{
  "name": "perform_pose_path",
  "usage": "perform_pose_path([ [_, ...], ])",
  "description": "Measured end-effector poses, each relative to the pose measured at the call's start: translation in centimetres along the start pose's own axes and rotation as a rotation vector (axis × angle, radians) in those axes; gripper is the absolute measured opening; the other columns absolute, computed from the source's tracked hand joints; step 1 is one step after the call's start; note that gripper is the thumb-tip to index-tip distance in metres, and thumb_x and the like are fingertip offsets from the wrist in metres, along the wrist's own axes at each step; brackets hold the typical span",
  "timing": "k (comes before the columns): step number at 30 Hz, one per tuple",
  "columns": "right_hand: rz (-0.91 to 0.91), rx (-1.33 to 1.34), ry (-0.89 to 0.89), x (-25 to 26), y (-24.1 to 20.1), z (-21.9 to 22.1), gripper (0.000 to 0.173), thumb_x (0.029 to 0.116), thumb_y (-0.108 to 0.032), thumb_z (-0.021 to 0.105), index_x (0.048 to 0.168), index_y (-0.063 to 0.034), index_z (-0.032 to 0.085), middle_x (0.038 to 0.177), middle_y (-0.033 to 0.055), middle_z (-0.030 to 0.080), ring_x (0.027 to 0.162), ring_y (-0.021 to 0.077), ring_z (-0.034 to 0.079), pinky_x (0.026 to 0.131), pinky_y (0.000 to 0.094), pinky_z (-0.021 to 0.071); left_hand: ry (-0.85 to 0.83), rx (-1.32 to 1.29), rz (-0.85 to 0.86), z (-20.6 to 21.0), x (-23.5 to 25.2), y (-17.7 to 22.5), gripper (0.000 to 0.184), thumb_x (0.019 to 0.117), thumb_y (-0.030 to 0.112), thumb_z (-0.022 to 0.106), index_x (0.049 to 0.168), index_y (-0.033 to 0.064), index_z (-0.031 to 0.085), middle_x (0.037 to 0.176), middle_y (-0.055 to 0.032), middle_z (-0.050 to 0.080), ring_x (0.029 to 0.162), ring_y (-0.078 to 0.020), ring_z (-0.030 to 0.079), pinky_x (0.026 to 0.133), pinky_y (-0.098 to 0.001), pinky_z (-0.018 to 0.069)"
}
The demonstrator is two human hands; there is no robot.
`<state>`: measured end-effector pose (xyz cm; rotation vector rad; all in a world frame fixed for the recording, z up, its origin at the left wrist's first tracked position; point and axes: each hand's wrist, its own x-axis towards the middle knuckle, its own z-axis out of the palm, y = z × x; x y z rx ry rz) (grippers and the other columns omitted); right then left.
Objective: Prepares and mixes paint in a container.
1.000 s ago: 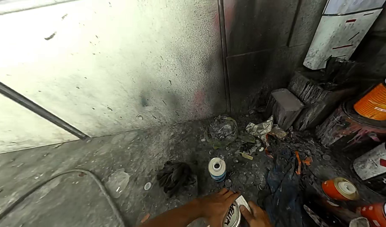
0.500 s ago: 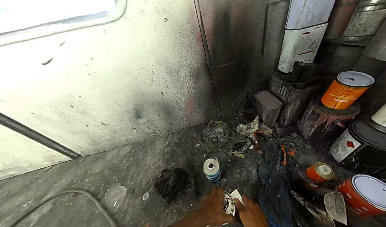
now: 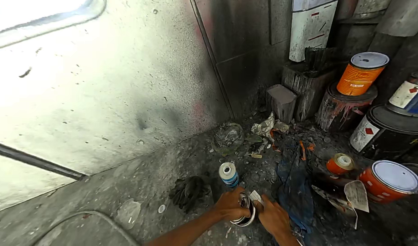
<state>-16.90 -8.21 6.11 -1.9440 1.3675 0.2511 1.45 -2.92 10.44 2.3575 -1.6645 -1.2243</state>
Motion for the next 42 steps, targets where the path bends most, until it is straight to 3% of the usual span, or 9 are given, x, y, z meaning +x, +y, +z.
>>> perform_pose_path([
  [8,-0.053,-0.184,-0.008,-2.3,0.0,-2.1,0.049,0.1101,-0.037,0.035,0.154,-0.0179,0.043,0.119,0.0213,0.071,0.112,0.0420,0.068,0.093,0.0599,0.0521,0.048,-1.275,0.129,1.1,-2.8,-9.1,0.084,0.0797,0.042,0.070,0.153,0.0178,0.037,0.137,-0.0152,0.062,0.115,-0.0322,0.065,0.088,-0.0504,0.0581],
  [15,-0.255,-0.384,-0.095,-3.0,-5.1,-4.7,0.049,0.1048,-0.016,0.049,0.154,-0.0172,0.047,0.139,0.0217,0.060,0.120,0.0422,0.063,0.097,0.0594,0.0512,0.333,-1.925,-0.224,6.5,-3.9,-14.6,0.057,0.1055,0.046,0.024,0.139,0.0064,0.048,0.130,-0.0270,0.061,0.115,-0.0475,0.061,0.091,-0.0680,0.0503],
  [20,-0.191,-0.643,-0.214,-3.4,-10.6,-3.5,0.031,0.1018,-0.002,0.046,0.125,0.0000,0.067,0.131,0.0220,0.064,0.123,0.0405,0.061,0.098,0.0581,0.0505,0.485,-1.854,-0.475,8.1,-4.4,-15.4,0.055,0.1078,0.045,0.033,0.149,0.0089,0.040,0.135,-0.0271,0.058,0.112,-0.0446,0.064,0.088,-0.0636,0.0536],
  [23,-0.262,-0.755,-0.179,-2.3,-11.5,-1.5,0.032,0.1022,0.001,0.042,0.123,0.0047,0.066,0.133,0.0249,0.062,0.125,0.0420,0.059,0.102,0.0592,0.0458,0.708,-1.202,-0.579,9.2,-5.3,-15.0,0.054,0.1038,0.022,0.057,0.151,-0.0009,0.041,0.143,-0.0282,0.052,0.126,-0.0412,0.056,0.100,-0.0579,0.0487],
  [27,-0.725,-0.657,0.159,-0.3,-8.7,0.9,0.027,0.1006,0.000,0.049,0.113,-0.0001,0.073,0.125,0.0197,0.068,0.129,0.0382,0.058,0.114,0.0576,0.0383,0.835,-0.676,-0.211,11.0,-6.0,-12.5,0.067,0.0794,0.005,0.077,0.141,-0.0071,0.052,0.138,-0.0341,0.052,0.121,-0.0467,0.057,0.099,-0.0565,0.0508],
  [29,-0.978,-0.444,0.546,-0.6,-5.9,1.7,0.016,0.0991,-0.019,0.060,0.101,-0.0142,0.076,0.100,0.0069,0.073,0.103,0.0267,0.070,0.091,0.0451,0.0581,0.690,-0.704,-0.026,11.3,-5.6,-10.6,0.075,0.0785,0.002,0.076,0.146,-0.0054,0.045,0.145,-0.0305,0.048,0.126,-0.0410,0.058,0.100,-0.0516,0.0536],
  [33,-0.470,0.188,0.380,-6.3,-1.6,0.4,0.041,0.0972,-0.039,0.066,0.106,0.0009,0.073,0.088,0.0130,0.074,0.081,0.0269,0.072,0.076,0.0492,0.0595,0.514,-0.759,0.221,12.2,-2.7,-8.6,0.122,0.0685,0.020,0.093,0.160,-0.0044,0.017,0.165,-0.0281,0.024,0.152,-0.0378,0.030,0.123,-0.0500,0.0314],
  [38,-0.053,0.885,0.176,-1.3,-0.4,-1.0,0.095,0.0822,-0.036,0.085,0.154,-0.0020,0.033,0.139,0.0220,0.058,0.119,0.0326,0.061,0.091,0.0509,0.0542,0.678,-0.791,0.311,14.5,1.4,-6.7,0.145,0.0493,0.033,0.103,0.158,-0.0073,0.016,0.160,-0.0253,0.036,0.146,-0.0253,0.043,0.120,-0.0380,0.0382],
  [42,-0.137,0.784,0.050,2.2,-2.1,-2.1,0.040,0.0871,-0.027,0.082,0.121,-0.0085,0.072,0.106,0.0078,0.074,0.086,0.0167,0.069,0.077,0.0369,0.0565,0.784,-0.616,0.297,14.3,1.1,-6.2,0.132,0.0496,0.040,0.101,0.150,-0.0113,0.033,0.146,-0.0262,0.053,0.135,-0.0268,0.054,0.116,-0.0390,0.0432],
])
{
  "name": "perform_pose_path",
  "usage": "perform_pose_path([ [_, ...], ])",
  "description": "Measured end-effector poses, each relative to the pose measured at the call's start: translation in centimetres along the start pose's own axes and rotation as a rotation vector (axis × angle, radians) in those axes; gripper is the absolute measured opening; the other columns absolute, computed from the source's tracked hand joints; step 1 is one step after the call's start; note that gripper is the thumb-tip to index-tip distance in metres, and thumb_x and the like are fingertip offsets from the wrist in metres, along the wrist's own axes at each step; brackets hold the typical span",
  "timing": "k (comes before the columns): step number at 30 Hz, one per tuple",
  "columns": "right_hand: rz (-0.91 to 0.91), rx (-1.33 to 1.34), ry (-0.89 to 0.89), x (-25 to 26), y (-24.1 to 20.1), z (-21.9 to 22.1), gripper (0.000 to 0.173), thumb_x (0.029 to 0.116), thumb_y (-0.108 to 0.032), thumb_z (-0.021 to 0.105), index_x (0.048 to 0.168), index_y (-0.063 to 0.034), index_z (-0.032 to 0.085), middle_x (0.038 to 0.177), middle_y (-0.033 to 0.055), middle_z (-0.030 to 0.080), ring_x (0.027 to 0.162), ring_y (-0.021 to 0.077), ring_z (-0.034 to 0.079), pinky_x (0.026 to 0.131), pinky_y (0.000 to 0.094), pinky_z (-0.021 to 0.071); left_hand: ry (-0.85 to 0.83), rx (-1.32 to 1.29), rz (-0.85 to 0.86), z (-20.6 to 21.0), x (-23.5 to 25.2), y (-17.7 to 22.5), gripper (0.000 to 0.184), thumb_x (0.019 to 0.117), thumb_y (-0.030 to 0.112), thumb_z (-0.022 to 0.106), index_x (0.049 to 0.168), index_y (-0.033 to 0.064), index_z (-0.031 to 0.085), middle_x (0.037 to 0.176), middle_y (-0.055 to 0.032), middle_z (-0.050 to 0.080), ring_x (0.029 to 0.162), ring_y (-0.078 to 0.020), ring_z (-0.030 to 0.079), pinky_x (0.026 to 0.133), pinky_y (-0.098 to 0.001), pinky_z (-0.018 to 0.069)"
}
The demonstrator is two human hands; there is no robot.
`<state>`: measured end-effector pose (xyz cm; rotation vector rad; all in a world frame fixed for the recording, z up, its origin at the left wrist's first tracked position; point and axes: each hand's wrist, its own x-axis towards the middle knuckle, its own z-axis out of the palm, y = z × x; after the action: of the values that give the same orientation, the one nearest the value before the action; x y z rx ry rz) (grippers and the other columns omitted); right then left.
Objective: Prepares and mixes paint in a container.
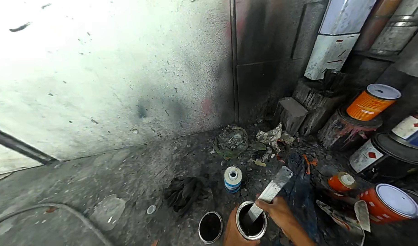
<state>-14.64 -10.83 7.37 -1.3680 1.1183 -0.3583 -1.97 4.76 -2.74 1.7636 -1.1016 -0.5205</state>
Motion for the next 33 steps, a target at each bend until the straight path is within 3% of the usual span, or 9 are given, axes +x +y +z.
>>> perform_pose_path([
  [2,-0.079,-0.226,-0.083,-1.2,-1.6,-1.0,0.031,0.0928,-0.034,0.074,0.118,-0.0161,0.074,0.100,0.0026,0.074,0.082,0.0130,0.069,0.080,0.0365,0.0575,-0.049,0.065,0.070,-0.8,0.2,0.7,0.128,0.0513,0.046,0.100,0.148,-0.0102,0.038,0.144,-0.0254,0.055,0.135,-0.0280,0.054,0.117,-0.0400,0.0419],
  [7,-0.492,-0.555,-0.061,-7.0,-3.7,-5.1,0.037,0.1028,-0.045,0.058,0.125,-0.0214,0.074,0.121,-0.0024,0.074,0.117,0.0085,0.067,0.107,0.0367,0.0515,-0.142,0.053,0.237,-2.0,0.8,4.4,0.122,0.0550,0.052,0.098,0.147,-0.0058,0.043,0.145,-0.0219,0.055,0.137,-0.0266,0.052,0.118,-0.0415,0.0409],
  [13,-0.433,-0.548,-0.040,-11.0,-5.6,-7.4,0.033,0.0999,-0.043,0.060,0.115,-0.0186,0.076,0.104,-0.0009,0.077,0.098,0.0103,0.071,0.092,0.0392,0.0562,-0.164,0.034,0.257,-0.5,1.0,8.9,0.124,0.0525,0.052,0.098,0.147,-0.0052,0.043,0.143,-0.0207,0.057,0.134,-0.0255,0.054,0.116,-0.0414,0.0427],
  [17,-0.564,-0.437,0.035,-11.8,-4.9,-8.3,0.031,0.1008,-0.042,0.062,0.118,-0.0199,0.076,0.111,-0.0058,0.076,0.105,0.0019,0.069,0.099,0.0296,0.0568,-0.207,0.037,0.275,0.1,0.6,10.7,0.124,0.0526,0.053,0.098,0.148,-0.0031,0.042,0.142,-0.0189,0.058,0.133,-0.0234,0.055,0.115,-0.0409,0.0441],
  [20,-0.726,-0.713,0.111,-12.9,-5.1,-9.5,0.034,0.1040,-0.041,0.055,0.116,-0.0185,0.077,0.105,0.0015,0.077,0.102,0.0134,0.072,0.092,0.0377,0.0579,-0.223,0.042,0.314,0.4,0.3,10.9,0.125,0.0519,0.055,0.097,0.149,-0.0021,0.042,0.143,-0.0183,0.057,0.133,-0.0226,0.055,0.115,-0.0393,0.0442],
  [24,-0.409,-0.539,0.020,-14.5,-5.3,-9.8,0.033,0.0992,-0.045,0.059,0.112,-0.0206,0.076,0.100,-0.0024,0.076,0.092,0.0094,0.071,0.087,0.0382,0.0577,-0.236,0.025,0.315,0.7,-0.2,11.3,0.127,0.0508,0.056,0.097,0.149,-0.0024,0.042,0.142,-0.0170,0.058,0.133,-0.0205,0.055,0.115,-0.0377,0.0446],
  [26,-0.381,-0.361,0.042,-14.1,-4.5,-9.6,0.032,0.0978,-0.046,0.063,0.114,-0.0205,0.076,0.096,-0.0050,0.075,0.082,0.0061,0.071,0.080,0.0322,0.0608,-0.228,-0.014,0.314,0.8,-0.5,11.2,0.128,0.0493,0.053,0.099,0.149,-0.0021,0.041,0.143,-0.0157,0.057,0.133,-0.0178,0.055,0.115,-0.0359,0.0458],
  [29,-0.417,-0.397,0.194,-14.1,-4.2,-9.5,0.034,0.0998,-0.046,0.059,0.116,-0.0213,0.076,0.099,-0.0043,0.075,0.090,0.0063,0.070,0.085,0.0329,0.0589,-0.233,-0.043,0.301,0.6,-1.0,10.8,0.129,0.0487,0.050,0.100,0.150,-0.0013,0.039,0.145,-0.0141,0.056,0.134,-0.0152,0.055,0.114,-0.0338,0.0467],
  [33,-0.140,-0.384,0.181,-14.7,-5.1,-9.3,0.041,0.1018,-0.053,0.054,0.100,-0.0156,0.072,0.082,-0.0012,0.071,0.077,0.0108,0.070,0.076,0.0358,0.0581,-0.219,-0.077,0.230,0.2,-1.4,10.4,0.131,0.0473,0.051,0.100,0.150,-0.0004,0.038,0.144,-0.0118,0.056,0.132,-0.0134,0.055,0.112,-0.0328,0.0488],
])
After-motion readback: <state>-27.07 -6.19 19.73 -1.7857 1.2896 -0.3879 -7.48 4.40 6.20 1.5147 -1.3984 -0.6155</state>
